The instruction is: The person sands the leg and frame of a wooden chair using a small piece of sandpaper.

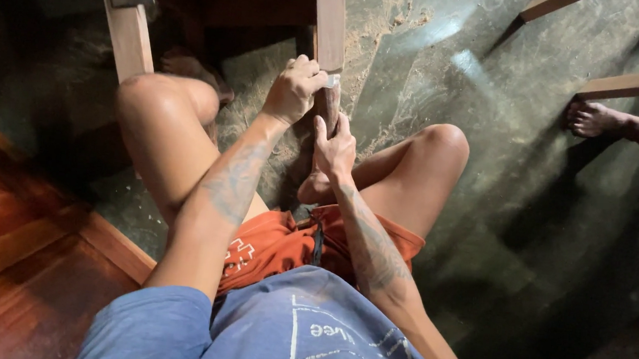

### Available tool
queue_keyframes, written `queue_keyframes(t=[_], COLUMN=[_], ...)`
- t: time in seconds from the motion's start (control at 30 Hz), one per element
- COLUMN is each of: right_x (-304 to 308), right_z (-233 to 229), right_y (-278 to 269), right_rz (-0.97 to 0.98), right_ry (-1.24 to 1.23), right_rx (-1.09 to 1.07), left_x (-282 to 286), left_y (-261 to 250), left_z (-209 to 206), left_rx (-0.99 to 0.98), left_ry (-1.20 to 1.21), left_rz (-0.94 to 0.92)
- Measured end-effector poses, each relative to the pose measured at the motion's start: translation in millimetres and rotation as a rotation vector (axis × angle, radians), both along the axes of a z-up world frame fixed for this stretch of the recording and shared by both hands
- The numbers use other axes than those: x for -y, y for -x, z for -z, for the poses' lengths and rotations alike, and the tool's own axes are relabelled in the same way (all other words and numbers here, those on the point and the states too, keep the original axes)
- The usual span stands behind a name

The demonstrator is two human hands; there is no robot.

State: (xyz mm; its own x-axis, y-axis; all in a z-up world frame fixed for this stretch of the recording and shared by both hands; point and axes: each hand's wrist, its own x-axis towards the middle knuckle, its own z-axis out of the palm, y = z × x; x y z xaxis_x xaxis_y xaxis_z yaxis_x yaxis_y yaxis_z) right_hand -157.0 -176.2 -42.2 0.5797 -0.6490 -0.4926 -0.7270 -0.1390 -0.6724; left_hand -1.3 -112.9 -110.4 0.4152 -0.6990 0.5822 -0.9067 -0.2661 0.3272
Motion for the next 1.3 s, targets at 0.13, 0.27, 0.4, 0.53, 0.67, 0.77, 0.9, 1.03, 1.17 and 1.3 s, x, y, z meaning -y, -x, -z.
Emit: queue_keyframes(t=[0.13, 0.27, 0.4, 0.53, 0.67, 0.77, 0.9, 1.03, 1.17, 1.3], right_x=[2.0, 1.7, 1.6, 2.9, 3.7, 1.7, -0.3, 3.1, 3.2, 5.5], right_z=[10.6, 11.0, 15.5, -2.0, 11.8, 15.0, 16.8, 17.8, 15.1, 8.2], right_y=[3.6, 1.3, 6.5, -2.2, 2.1, 3.5, 3.2, 3.1, -1.4, 2.7], right_rz=[0.012, 0.004, 0.006, -0.001, 0.031, 0.042, 0.034, 0.02, 0.036, 0.089], right_ry=[-0.011, 0.009, 0.024, -0.001, -0.009, -0.009, 0.028, 0.003, -0.003, -0.114], right_rx=[0.007, 0.014, -0.003, 0.008, 0.011, -0.001, 0.009, -0.011, 0.007, 0.081], left_x=[8.3, 27.1, 45.4, -10.2, -29.1, -2.0, 12.9, -19.7, -13.9, 20.1], left_y=[-3.6, 2.2, 13.9, 6.8, 8.3, 14.7, 23.7, 43.7, 51.4, 66.8], left_z=[8.8, -1.4, 32.8, -14.3, -6.6, -48.0, -6.1, 36.1, 26.1, 41.7], left_rx=[0.016, 0.006, 0.054, -0.129, -0.396, -0.359, -0.141, -0.251, -0.458, -0.507], left_ry=[-0.031, -0.017, 0.026, 0.063, -0.128, 0.124, 0.055, 0.104, 0.209, 0.299], left_rz=[0.029, 0.046, -0.021, -0.07, -0.212, -0.187, -0.162, -0.3, -0.516, -0.386])
